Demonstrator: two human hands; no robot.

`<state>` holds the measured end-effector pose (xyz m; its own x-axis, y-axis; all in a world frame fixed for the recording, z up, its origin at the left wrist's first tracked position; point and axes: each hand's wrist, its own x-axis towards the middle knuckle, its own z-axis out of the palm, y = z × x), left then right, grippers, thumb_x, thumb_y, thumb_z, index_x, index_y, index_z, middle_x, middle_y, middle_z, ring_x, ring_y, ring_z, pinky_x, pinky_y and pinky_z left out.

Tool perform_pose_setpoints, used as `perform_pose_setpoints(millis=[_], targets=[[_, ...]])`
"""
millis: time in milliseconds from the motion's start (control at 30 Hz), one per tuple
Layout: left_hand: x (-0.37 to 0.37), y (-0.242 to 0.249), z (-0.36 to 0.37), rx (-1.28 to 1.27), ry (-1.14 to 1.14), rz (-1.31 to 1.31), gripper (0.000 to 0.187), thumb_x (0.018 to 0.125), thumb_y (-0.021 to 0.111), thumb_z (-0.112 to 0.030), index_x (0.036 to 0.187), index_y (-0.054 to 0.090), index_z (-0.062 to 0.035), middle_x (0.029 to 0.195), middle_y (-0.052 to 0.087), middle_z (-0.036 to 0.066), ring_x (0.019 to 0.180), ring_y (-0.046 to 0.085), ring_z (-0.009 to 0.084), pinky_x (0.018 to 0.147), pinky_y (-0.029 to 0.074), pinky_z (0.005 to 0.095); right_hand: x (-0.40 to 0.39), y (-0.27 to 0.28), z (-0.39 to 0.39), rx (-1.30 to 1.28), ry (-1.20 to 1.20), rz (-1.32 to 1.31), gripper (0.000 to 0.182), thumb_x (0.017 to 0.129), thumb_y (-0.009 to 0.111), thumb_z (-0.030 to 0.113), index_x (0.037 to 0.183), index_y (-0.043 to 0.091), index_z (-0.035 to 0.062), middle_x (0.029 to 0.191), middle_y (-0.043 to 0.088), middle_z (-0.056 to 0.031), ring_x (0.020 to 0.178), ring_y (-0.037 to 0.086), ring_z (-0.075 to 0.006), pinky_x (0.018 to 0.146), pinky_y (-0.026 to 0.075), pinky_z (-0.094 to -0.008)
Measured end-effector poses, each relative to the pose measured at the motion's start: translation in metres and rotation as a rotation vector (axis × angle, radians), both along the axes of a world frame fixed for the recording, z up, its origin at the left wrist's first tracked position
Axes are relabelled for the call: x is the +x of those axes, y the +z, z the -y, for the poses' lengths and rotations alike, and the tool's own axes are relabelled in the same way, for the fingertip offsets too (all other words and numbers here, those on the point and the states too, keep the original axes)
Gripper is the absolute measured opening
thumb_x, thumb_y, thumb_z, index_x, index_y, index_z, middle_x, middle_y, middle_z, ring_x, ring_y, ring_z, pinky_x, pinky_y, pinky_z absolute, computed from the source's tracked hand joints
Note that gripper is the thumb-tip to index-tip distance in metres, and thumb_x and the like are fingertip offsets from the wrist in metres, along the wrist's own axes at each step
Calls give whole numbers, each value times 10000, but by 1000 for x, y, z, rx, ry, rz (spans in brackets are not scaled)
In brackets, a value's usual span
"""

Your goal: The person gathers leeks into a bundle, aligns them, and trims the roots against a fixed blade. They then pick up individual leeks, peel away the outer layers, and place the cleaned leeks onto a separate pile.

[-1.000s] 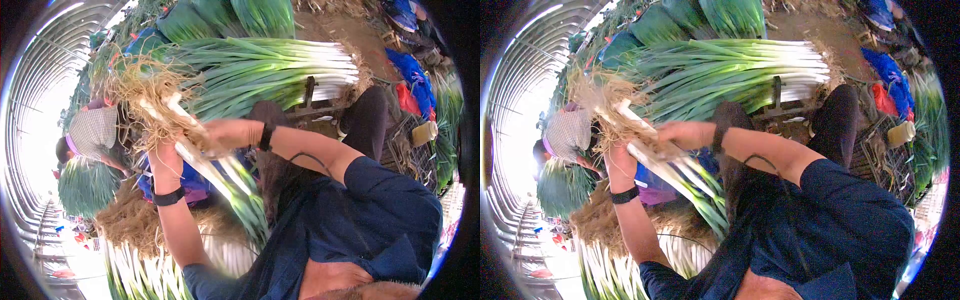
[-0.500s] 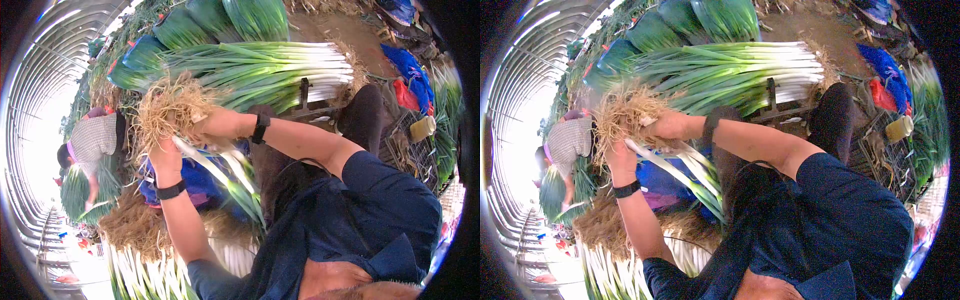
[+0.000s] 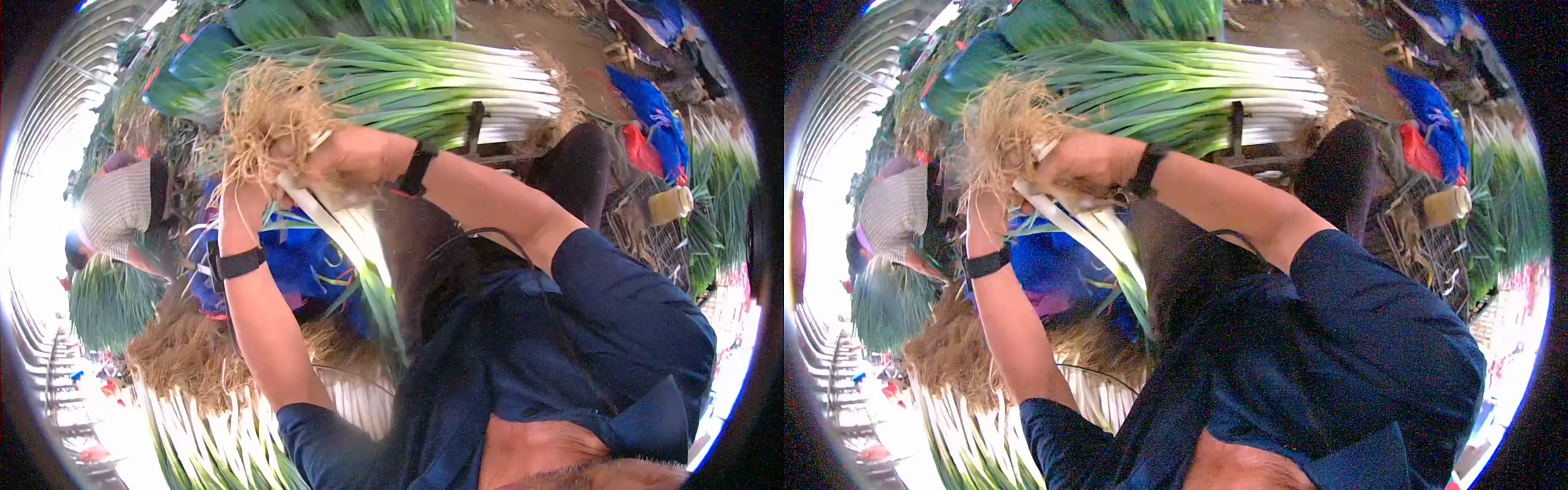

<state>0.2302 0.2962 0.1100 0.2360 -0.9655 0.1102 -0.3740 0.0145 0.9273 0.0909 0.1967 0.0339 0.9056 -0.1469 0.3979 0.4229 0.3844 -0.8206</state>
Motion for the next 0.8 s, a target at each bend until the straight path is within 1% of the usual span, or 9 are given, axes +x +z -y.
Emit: perform_pose_setpoints(millis=[100,200,233,267,400,533,600,633,800], targets=[[4,-20,-15,-128,38,603,315,938,660,-239,1200,647,-66,1115,664,83,992,636,195,811,515,322,-17,3,1,-1166,-733,-148,251,778,635,109,1023,684,131,1031,685,-123,913,656,-304,788,522,-380],[-15,-47,-43,-469,106,1014,355,946,566,-95,1279,569,30,1178,634,202,1084,613,308,973,455,377,-16,-1,10,-1194,-1112,49,244,765,651,135,995,693,206,972,682,-104,917,659,-282,788,522,-386],[-51,-64,-53,-287,521,134,344,933,611,-91,1236,576,69,1178,637,184,1066,616,275,953,471,370,-12,-10,20,-1198,-1182,67,233,768,646,137,986,689,204,964,681,-98,910,658,-277,780,523,-387],[-38,-112,-68,-322,602,336,343,902,680,-113,1160,586,95,1102,653,152,999,622,237,879,500,359,-9,-20,26,-1202,-1249,80,221,771,641,139,978,686,202,955,680,-91,903,658,-271,773,524,-388],[-83,-183,-74,-100,422,604,364,879,718,-186,1091,586,79,969,642,178,838,627,303,769,507,399,27,-19,7,125,-816,122,307,791,610,157,1097,615,131,1017,649,-128,944,628,-318,866,495,-438],[-83,-195,-79,-99,479,918,324,939,613,-231,1054,563,68,923,597,261,818,586,427,731,486,476,12,-13,4,-73,-952,122,342,803,591,139,1145,588,131,1068,624,-149,1020,595,-335,962,437,-467],[-80,-207,-94,-43,512,745,290,965,580,-218,1026,538,62,892,592,249,774,594,404,684,482,472,-9,-25,23,-1203,-1386,144,328,826,549,113,1150,592,131,1118,616,-140,1098,565,-326,1013,390,-473],[-103,-180,-102,68,575,424,295,989,551,-225,1009,517,67,855,586,234,713,592,363,650,478,457,-22,-18,22,-1188,-1076,-168,289,844,523,111,1121,607,126,1103,630,-133,1102,572,-316,1004,396,-480],[-2,-209,-164,51,736,595,288,1015,511,-212,1054,537,72,860,589,226,740,590,346,664,486,450,-36,-20,24,-1040,-1058,120,275,847,562,94,1114,627,110,1052,660,-126,1099,574,-318,996,402,-452]])
